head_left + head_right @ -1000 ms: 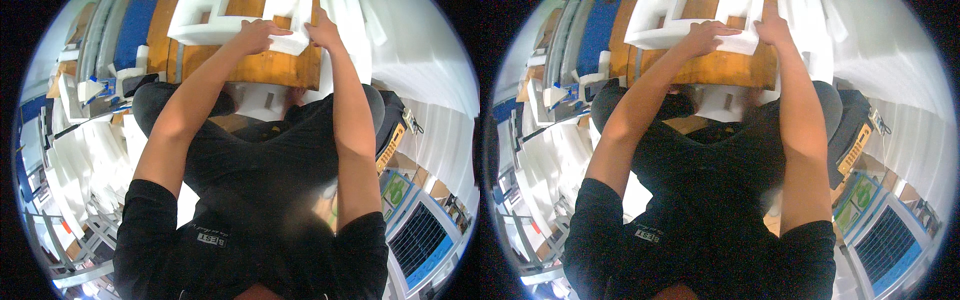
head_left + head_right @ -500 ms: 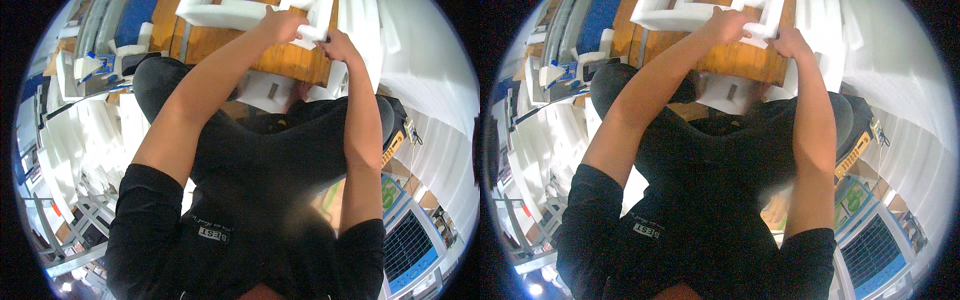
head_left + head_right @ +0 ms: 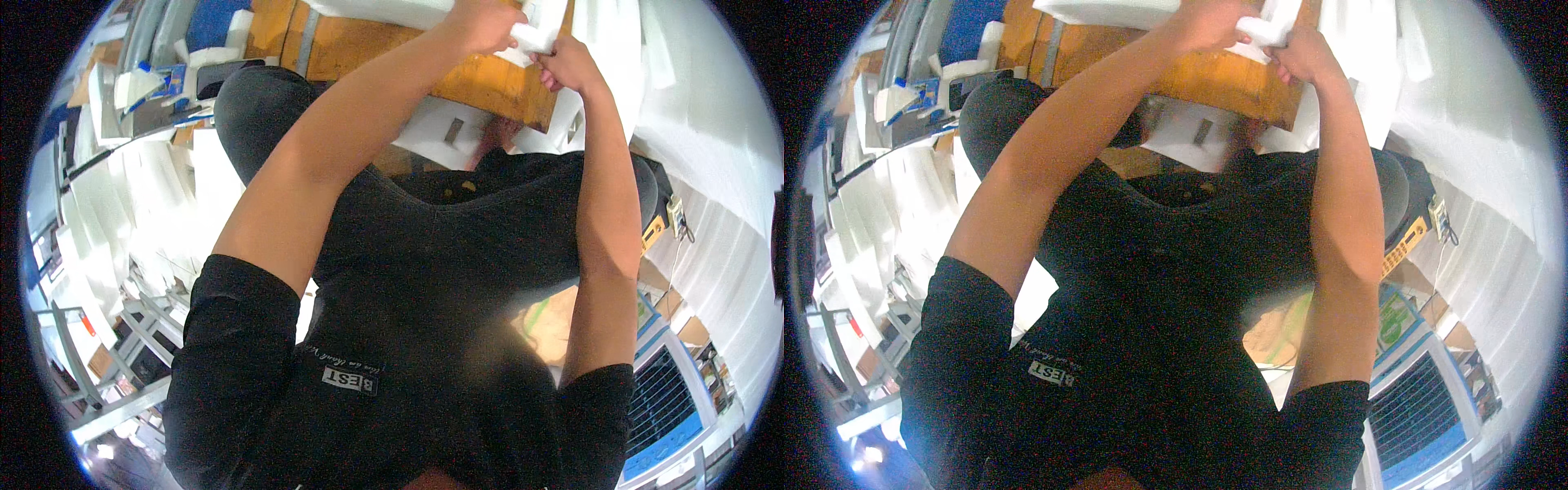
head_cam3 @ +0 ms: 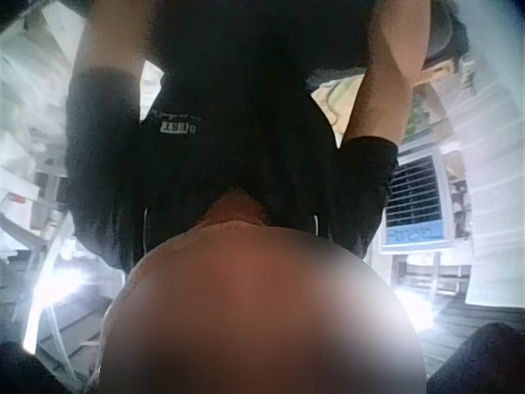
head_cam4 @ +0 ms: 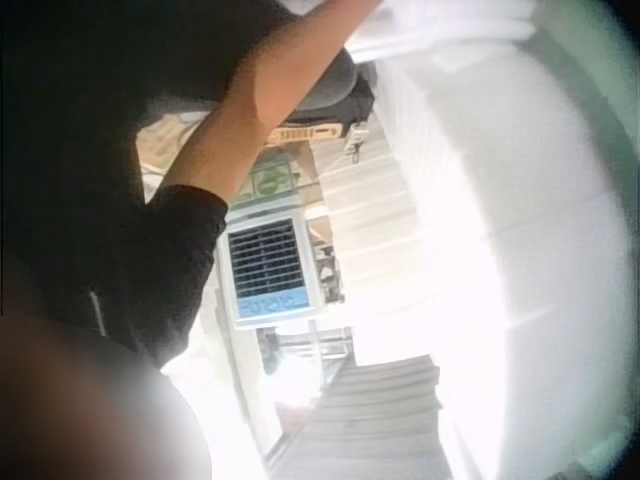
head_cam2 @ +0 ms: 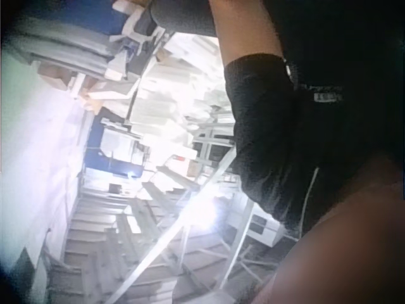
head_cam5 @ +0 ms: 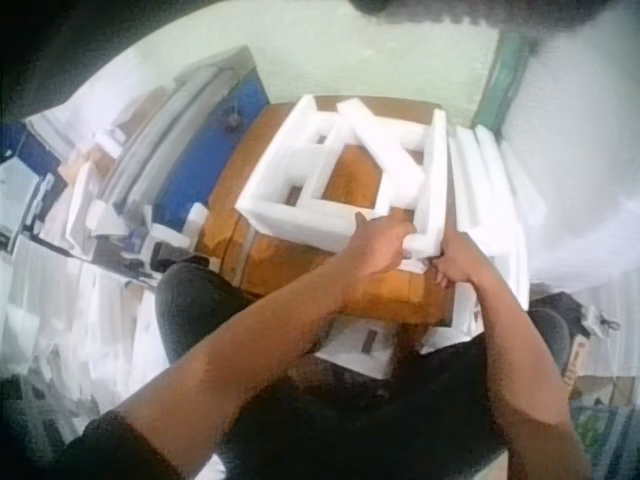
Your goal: The person assembles white styrofoam pieces into a structured frame on a wooden board. They pick up individual pieces, align them, and press them together to form a larger unit.
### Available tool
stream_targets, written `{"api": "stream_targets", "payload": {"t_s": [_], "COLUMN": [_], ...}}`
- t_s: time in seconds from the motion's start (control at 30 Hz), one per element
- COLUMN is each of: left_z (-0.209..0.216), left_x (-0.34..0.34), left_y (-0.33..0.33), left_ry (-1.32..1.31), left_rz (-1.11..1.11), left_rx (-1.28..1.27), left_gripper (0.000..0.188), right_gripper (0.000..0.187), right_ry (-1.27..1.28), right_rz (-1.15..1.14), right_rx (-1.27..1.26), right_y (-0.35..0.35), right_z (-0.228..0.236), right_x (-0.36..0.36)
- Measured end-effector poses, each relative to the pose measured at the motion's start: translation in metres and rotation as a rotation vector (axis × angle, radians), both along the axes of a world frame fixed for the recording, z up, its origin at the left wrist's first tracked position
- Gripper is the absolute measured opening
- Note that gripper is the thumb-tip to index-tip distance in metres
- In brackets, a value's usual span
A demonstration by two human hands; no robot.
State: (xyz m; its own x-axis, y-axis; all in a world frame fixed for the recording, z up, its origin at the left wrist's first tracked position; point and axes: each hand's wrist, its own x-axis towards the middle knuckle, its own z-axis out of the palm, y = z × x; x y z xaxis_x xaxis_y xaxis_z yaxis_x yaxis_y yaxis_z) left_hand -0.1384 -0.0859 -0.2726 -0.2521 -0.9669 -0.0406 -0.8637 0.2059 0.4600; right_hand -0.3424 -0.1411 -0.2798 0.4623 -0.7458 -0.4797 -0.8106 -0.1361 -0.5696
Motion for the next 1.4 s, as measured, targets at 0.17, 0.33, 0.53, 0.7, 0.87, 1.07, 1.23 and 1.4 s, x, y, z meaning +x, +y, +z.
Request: {"api": "stream_targets", "payload": {"t_s": [0.17,0.33,0.53,0.7,0.87,1.07,1.23,1.4], "left_z": [-0.009,-0.021,0.015,0.010,0.002,-0.003,-0.004,-0.011], "left_x": [-0.001,0.086,0.109,0.100,0.099,0.106,0.101,0.101], "left_y": [-0.003,-0.024,0.008,0.012,0.014,0.015,0.013,0.010], "left_ry": [-0.218,-0.191,-0.275,-0.253,-0.193,-0.184,-0.203,-0.279], "left_rz": [-0.002,0.032,0.155,0.198,0.182,0.213,0.156,0.190], "left_rx": [-0.126,-0.149,0.036,0.039,-0.051,-0.100,-0.112,-0.167], "left_gripper": [0.057,0.071,0.050,0.046,0.044,0.043,0.039,0.038], "right_gripper": [0.033,0.031,0.048,0.051,0.046,0.045,0.047,0.043], "right_ry": [0.090,0.245,-0.133,0.138,0.357,0.385,0.415,0.421], "right_rz": [0.034,-0.058,0.303,0.289,0.190,0.210,0.319,0.380], "right_rx": [-0.082,-0.235,-0.959,-0.848,-0.751,-0.778,-0.752,-0.785], "right_y": [-0.007,-0.022,0.003,0.007,0.005,-0.001,0.000,-0.004], "right_z": [0.010,0.036,0.036,0.005,0.002,0.000,0.017,0.000], "right_x": [-0.004,-0.012,0.043,0.077,0.085,0.094,0.096,0.109]}}
